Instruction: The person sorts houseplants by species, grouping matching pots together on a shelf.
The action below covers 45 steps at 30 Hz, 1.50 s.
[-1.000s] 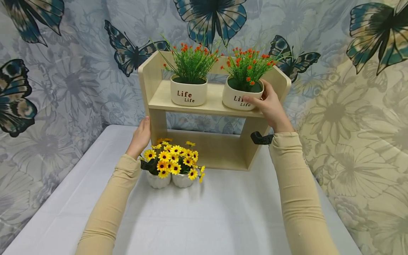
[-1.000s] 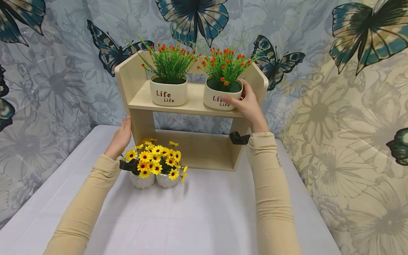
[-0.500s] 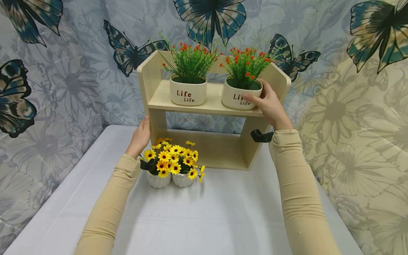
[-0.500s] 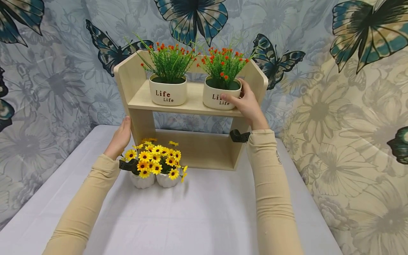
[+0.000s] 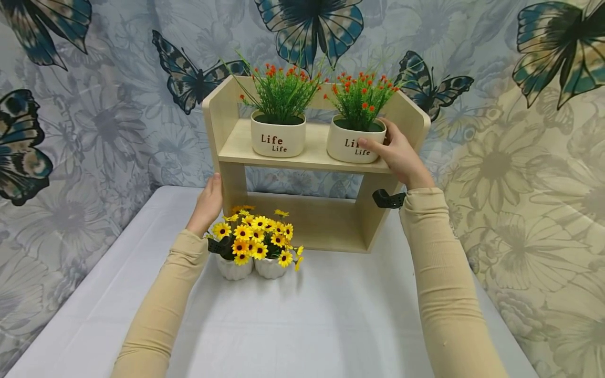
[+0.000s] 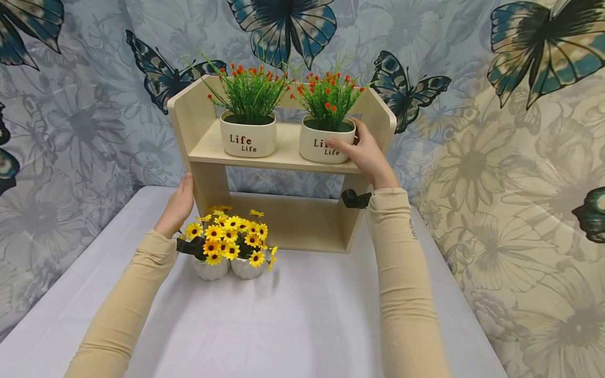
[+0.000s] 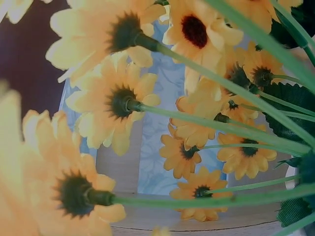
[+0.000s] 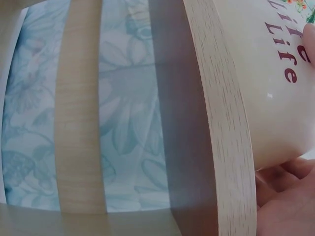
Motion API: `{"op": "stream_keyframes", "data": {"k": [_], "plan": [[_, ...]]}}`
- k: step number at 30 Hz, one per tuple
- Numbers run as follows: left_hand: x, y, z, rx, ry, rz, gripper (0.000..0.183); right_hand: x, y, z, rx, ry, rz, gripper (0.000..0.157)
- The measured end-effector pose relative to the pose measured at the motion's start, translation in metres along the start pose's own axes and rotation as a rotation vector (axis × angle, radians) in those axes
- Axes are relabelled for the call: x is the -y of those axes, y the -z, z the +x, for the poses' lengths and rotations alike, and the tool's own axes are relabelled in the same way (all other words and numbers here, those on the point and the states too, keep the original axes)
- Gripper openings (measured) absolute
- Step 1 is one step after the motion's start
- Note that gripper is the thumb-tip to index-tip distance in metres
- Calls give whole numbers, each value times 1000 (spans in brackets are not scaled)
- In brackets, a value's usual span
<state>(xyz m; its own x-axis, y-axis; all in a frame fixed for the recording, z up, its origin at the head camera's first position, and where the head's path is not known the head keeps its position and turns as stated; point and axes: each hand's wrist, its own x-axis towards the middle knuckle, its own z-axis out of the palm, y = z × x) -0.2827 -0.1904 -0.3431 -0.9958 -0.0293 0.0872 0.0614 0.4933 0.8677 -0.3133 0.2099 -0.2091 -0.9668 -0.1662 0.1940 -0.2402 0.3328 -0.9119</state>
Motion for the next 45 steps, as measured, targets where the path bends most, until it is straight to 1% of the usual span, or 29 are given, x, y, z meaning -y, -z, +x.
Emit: {"op": "stream_keyframes", "data": {"k": [5,11,15,19,23,27,29,32,38,41,45], "plan": [[0,-1,0,1,6,-2,85,-1,2,2,17,1,11,88],[0,-1,0,-8,7,-2,86,-3,0,4,27,28,45,82],[1,-1,0,-6,3,-2,86,-4,-2,0,-1,59,102,89],[1,0,1,-6,-4,-3,86,2,-3,-14,-40,122,155,94],[1,0,1,3,0,-3,86,6,-5,-26,-57,186,180,92],[2,-1,0,8,14,-3,87,0,-3,-29,-59,228,175,91],[2,-1,0,2,16,-5,87,-5,-1,-31,-69,260,189,90],[3,-2,-1,2,18,-5,87,-12,-1,-37,-91,325,278,87],[3,-1,0,1,14,-7,88,-22,-7,-59,-124,474,479,80],[3,-2,0,0,14,-11,88,-31,-12,-68,-154,526,532,77],[3,-2,0,7,12,-24,87,-45,-20,-75,-221,570,555,71]]}}
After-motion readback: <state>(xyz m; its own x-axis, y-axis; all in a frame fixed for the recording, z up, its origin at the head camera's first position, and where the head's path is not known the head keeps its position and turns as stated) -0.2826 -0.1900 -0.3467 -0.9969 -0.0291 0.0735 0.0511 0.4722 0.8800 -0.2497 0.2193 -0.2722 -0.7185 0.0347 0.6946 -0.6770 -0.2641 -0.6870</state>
